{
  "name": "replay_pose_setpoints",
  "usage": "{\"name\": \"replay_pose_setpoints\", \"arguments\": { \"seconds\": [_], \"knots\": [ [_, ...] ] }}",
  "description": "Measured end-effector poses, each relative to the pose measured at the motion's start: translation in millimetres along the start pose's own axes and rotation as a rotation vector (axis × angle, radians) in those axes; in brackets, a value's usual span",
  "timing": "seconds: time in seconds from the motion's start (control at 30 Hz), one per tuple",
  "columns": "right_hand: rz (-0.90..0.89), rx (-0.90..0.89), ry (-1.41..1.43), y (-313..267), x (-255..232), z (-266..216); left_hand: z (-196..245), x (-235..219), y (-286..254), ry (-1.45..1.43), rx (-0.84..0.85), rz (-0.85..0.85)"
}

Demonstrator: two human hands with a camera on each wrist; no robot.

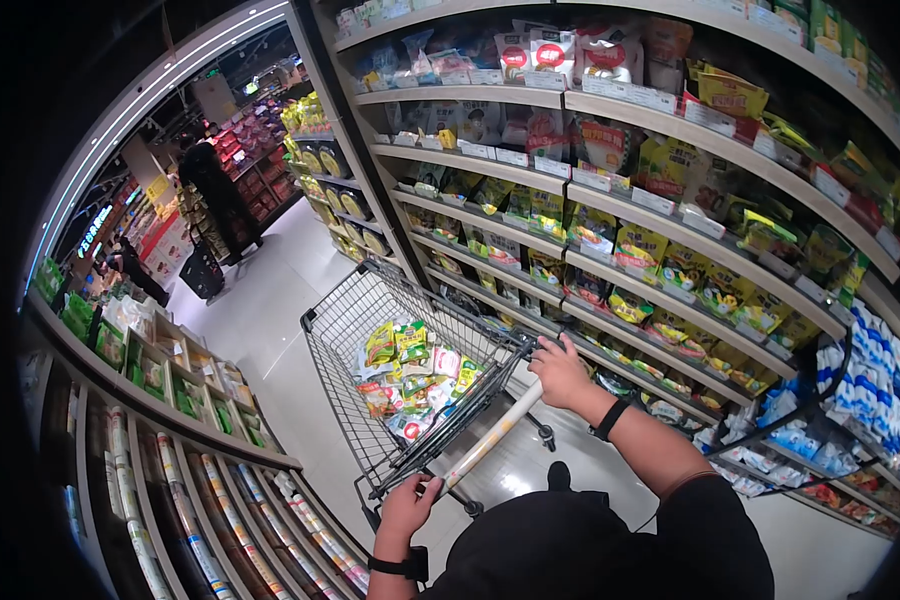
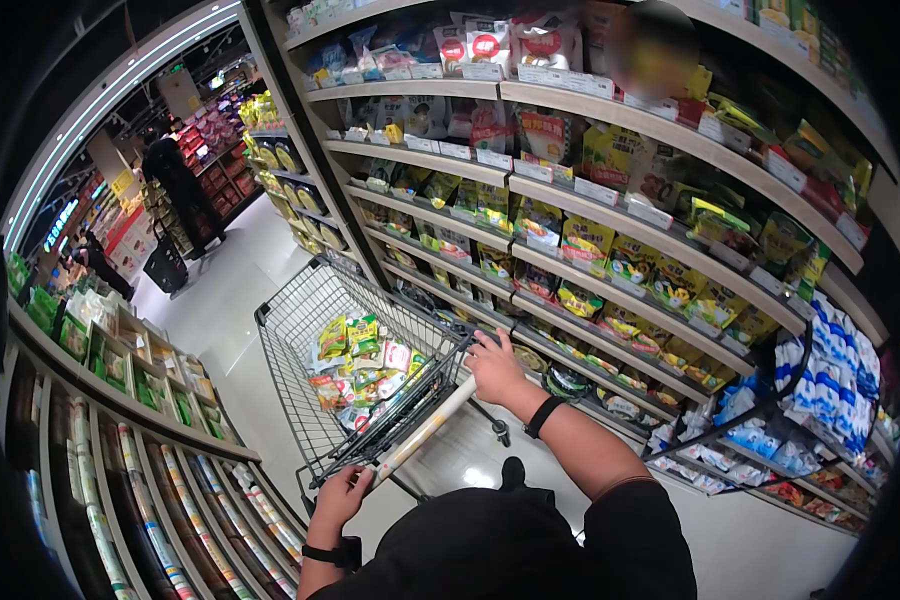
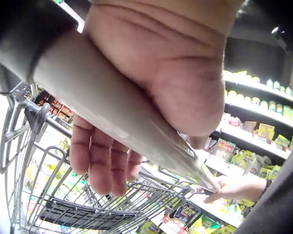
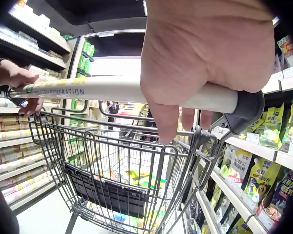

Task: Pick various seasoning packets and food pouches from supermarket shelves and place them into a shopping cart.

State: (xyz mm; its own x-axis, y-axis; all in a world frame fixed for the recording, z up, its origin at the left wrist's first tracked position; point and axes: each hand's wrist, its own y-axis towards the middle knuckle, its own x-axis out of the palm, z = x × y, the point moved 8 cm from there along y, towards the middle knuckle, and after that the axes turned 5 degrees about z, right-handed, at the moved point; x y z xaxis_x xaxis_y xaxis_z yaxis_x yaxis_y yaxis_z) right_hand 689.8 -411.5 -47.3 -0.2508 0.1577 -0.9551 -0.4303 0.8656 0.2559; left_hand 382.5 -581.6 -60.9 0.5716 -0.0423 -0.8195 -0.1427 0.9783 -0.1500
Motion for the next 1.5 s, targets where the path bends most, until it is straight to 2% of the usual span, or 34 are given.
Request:
{"name": "replay_pose_setpoints", "arguments": {
  "seconds": [0.17, 0.3, 0.4, 0.6, 0.63, 0.73, 0.8, 0.9, 1.03, 1.2, 1.23, 1.33, 1.4, 1.47, 1.5],
  "knots": [
    [-0.028, -0.067, 0.024, 60.0, 12.9, 13.5, 7.6, -11.7, 47.0, 0.044, -0.094, 0.001],
    [-0.043, -0.131, 0.026, 108.3, 24.6, 14.4, -1.7, -25.8, 86.8, 0.033, -0.174, 0.07],
    [-0.066, -0.166, 0.024, 144.8, 32.2, 6.7, -26.8, -36.4, 116.7, 0.001, -0.198, 0.156],
    [0.008, -0.254, 0.086, 221.6, 63.7, -29.3, -57.6, -93.6, 170.5, 0.112, -0.106, 0.349],
    [-0.119, -0.229, 0.128, 235.6, 60.1, -40.7, -65.8, -103.7, 180.0, 0.105, -0.101, 0.367],
    [-0.144, -0.272, 0.113, 277.9, 85.2, -66.9, -96.0, -132.2, 213.0, 0.129, -0.037, 0.409],
    [-0.229, -0.263, 0.088, 307.2, 95.5, -85.3, -115.3, -150.3, 237.1, 0.146, 0.03, 0.43],
    [-0.263, -0.295, 0.082, 342.4, 109.8, -113.1, -120.5, -180.5, 273.2, 0.093, 0.062, 0.324],
    [-0.26, -0.296, 0.114, 386.9, 114.6, -138.3, -127.6, -189.7, 330.7, -0.081, 0.024, 0.089],
    [-0.229, -0.319, 0.123, 432.2, 129.9, -157.8, -85.1, -182.6, 395.3, -0.106, 0.292, 0.067],
    [-0.243, -0.319, 0.149, 441.3, 134.6, -158.7, -77.0, -185.9, 404.5, -0.125, 0.363, 0.186],
    [-0.28, -0.311, 0.264, 466.8, 139.9, -163.7, -88.4, -180.8, 434.1, -0.036, 0.159, 0.03],
    [-0.309, -0.304, 0.384, 481.9, 146.0, -157.0, -95.2, -188.3, 443.5, -0.055, 0.142, 0.074],
    [-0.571, -0.129, 0.658, 501.6, 158.0, -138.7, -105.7, -193.5, 455.4, -0.117, 0.1, 0.115],
    [-0.582, -0.105, 0.748, 516.9, 156.4, -128.4, -113.5, -194.4, 461.2, -0.141, 0.056, 0.164]
  ]
}}
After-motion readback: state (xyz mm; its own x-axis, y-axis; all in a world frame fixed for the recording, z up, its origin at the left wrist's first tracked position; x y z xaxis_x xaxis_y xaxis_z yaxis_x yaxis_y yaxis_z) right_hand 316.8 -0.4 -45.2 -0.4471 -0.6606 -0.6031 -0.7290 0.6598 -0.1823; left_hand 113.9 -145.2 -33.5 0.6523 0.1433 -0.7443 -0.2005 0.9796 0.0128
